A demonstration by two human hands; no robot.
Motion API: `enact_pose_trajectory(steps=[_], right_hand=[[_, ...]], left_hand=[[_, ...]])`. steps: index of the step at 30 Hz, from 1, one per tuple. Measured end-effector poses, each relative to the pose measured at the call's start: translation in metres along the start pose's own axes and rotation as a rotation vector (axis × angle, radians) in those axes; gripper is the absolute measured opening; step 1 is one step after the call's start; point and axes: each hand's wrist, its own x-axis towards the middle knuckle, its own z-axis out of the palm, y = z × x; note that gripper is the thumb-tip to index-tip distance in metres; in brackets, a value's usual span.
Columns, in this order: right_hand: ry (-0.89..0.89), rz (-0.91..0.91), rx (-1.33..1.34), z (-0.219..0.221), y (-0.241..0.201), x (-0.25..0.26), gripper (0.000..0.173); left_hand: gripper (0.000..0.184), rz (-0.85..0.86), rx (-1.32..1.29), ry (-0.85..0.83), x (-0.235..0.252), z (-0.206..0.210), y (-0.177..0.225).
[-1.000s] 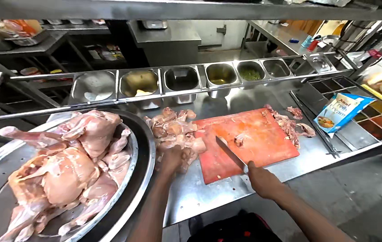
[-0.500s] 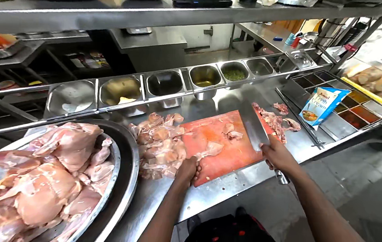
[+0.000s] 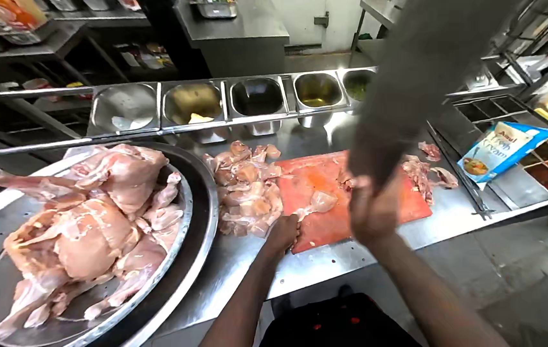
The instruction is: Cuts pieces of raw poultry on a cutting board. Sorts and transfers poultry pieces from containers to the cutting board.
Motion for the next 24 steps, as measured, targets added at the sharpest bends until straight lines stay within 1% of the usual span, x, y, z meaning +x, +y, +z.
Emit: enact_pose_trajectory(steps=[1,2,3,4,6,9,11,14,15,18,21,23,24], right_hand=[[-0.282,0.043,-0.094,0.027,0.009,-0.012,0.035],[-0.638,0.161,-0.160,0.049,0.016,-0.017,0.034],[-0.884,0.259,-0.203,0.070,0.023,-0.021,0.038],[-1.011,0.311,-0.242,0.082,0.027,-0.019,0.039],[-1.079,0.342,-0.271,0.087,0.028,-0.015,0.039],[-1.055,0.338,-0.267,0.081,0.029,-0.017,0.034],[-1.091,0.326,-0.279,0.071,0.027,-0.022,0.037],[-1.174,0.325,-0.304,0.042,0.030,-0.037,0.039],[-1.199,0.352,-0.312,0.029,0.032,-0.046,0.040],[-1.247,0.417,-0.354,-0.006,0.038,-0.072,0.048],[-1.262,0.430,-0.368,-0.019,0.046,-0.083,0.045],[-1.261,0.390,-0.362,-0.025,0.047,-0.077,0.039],[-1.252,0.358,-0.344,-0.030,0.045,-0.070,0.039]], left_hand=[[0.048,0.034,0.042,-0.009,0.001,-0.001,0.000],[0.049,0.052,0.077,-0.015,0.001,-0.001,-0.001],[0.051,0.049,0.117,-0.017,0.000,0.000,-0.001],[0.052,0.048,0.158,-0.019,-0.001,-0.002,0.000],[0.054,0.053,0.218,-0.026,-0.001,-0.003,0.000],[0.052,0.053,0.249,-0.028,0.001,-0.006,0.000],[0.053,0.058,0.294,-0.015,0.002,-0.008,0.000],[0.056,0.080,0.414,0.048,0.004,-0.010,0.003],[0.056,0.083,0.441,0.070,0.001,-0.010,0.004],[0.055,0.080,0.480,0.129,-0.011,-0.012,0.005],[0.054,0.098,0.441,0.139,-0.016,-0.022,-0.002],[0.052,0.092,0.369,0.098,-0.018,-0.025,-0.009],[0.052,0.083,0.331,0.086,-0.019,-0.024,-0.014]])
